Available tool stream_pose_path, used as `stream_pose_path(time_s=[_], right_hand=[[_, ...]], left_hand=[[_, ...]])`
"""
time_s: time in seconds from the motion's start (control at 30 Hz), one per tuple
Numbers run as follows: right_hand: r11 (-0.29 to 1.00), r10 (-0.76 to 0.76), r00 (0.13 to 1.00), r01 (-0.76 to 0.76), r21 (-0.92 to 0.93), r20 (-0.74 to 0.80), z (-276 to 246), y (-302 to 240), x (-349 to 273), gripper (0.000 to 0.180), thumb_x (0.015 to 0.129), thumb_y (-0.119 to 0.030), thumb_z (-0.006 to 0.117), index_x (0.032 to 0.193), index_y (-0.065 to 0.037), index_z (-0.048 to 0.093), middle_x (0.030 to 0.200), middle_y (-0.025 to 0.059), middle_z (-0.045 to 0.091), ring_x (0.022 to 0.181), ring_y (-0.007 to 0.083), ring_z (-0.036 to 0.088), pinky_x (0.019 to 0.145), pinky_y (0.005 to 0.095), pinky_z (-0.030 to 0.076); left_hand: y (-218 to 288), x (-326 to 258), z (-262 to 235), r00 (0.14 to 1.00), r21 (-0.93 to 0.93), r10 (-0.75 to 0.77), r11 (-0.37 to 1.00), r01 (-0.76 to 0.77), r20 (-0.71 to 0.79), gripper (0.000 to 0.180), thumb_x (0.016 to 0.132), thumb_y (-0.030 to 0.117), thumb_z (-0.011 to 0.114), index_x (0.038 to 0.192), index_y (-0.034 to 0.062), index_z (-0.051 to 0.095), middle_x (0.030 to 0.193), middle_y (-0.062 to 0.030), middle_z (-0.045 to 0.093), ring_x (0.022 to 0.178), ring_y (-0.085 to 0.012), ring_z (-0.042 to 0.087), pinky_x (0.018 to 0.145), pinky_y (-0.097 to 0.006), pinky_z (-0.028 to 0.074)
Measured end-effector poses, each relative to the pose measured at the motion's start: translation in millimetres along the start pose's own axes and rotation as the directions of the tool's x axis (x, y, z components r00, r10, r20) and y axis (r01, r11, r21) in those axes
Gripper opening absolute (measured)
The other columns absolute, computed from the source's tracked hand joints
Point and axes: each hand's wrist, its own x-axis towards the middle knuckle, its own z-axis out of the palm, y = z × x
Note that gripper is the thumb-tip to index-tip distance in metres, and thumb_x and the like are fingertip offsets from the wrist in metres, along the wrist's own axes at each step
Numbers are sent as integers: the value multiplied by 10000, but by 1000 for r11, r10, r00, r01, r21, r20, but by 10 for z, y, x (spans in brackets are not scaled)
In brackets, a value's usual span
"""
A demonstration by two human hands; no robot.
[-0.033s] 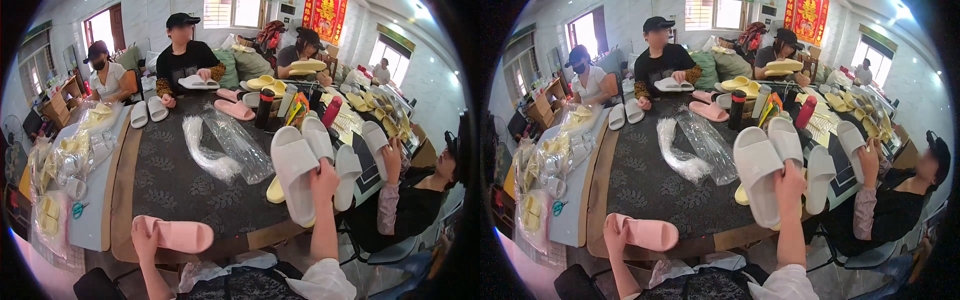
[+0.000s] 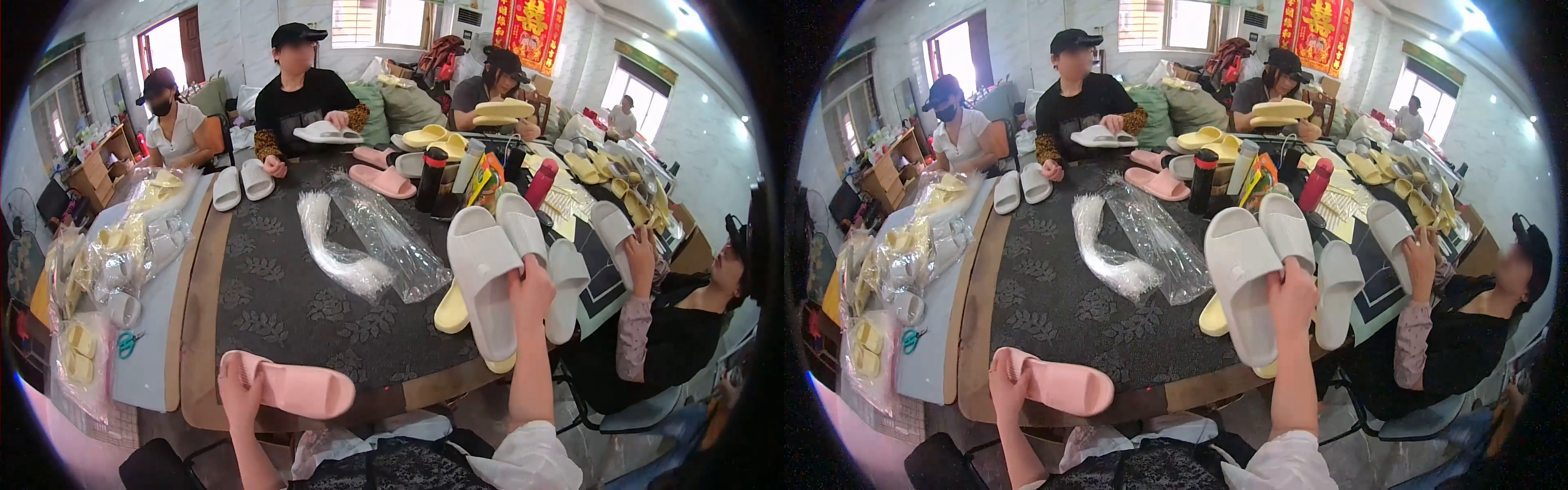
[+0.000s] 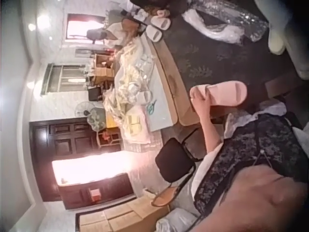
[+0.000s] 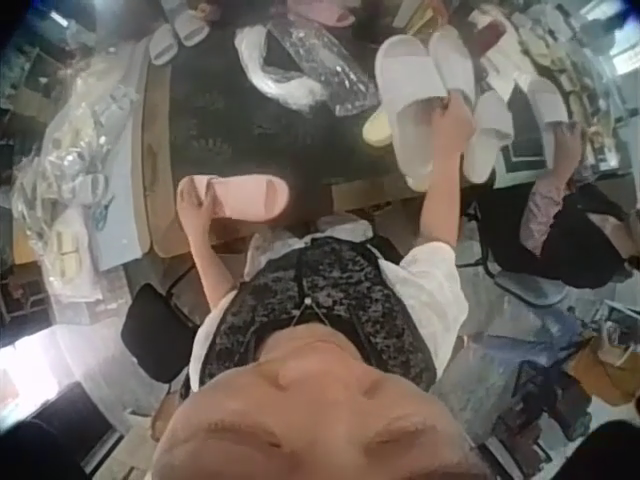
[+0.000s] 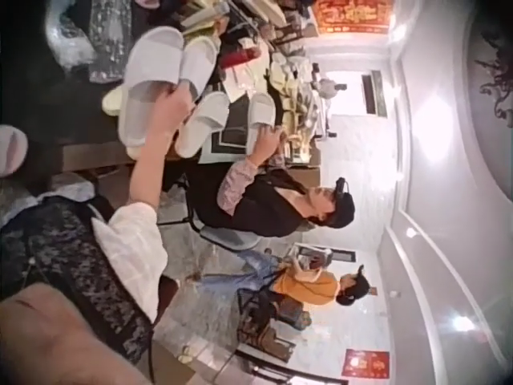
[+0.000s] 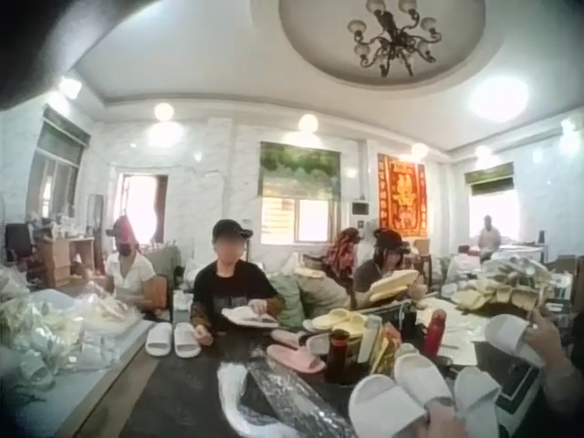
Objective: Inspecting and pairing foam slippers at a manufacturing table.
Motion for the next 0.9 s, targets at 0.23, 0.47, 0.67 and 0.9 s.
stream_pose_path(time_s=[0.23,0.47,0.67,0.9], right_hand=[[973,7,986,31,-227,165,604,629,108,261,801,-246,689,975,-95,567,767,161,638,757,360,633,671,470,491],[961,233,860,-274,25,455,684,597,-179,644,724,-248,746,1285,-69,487,970,199,653,914,374,625,793,477,480],[962,131,952,-190,195,276,382,360,-484,722,737,-190,753,1360,-42,420,1078,171,574,939,347,581,863,457,452],[779,-213,879,-111,617,427,-72,-622,-986,326,776,-124,725,1085,-67,635,883,90,638,796,223,624,709,348,507]], left_hand=[[655,121,303,929,-244,338,924,-296,153,535,704,267,780,1149,20,616,1144,-182,569,1082,-360,533,950,-427,422],[893,422,780,829,-336,521,833,-440,205,535,718,350,774,1147,65,628,1151,-178,597,1119,-374,542,966,-455,426],[847,372,1064,860,-402,460,847,-349,223,504,712,330,763,1124,67,639,1112,-174,616,1075,-363,570,962,-449,429],[808,337,1108,888,-368,437,856,-363,140,474,684,296,763,1093,81,656,1066,-132,629,1031,-337,587,934,-439,437]])
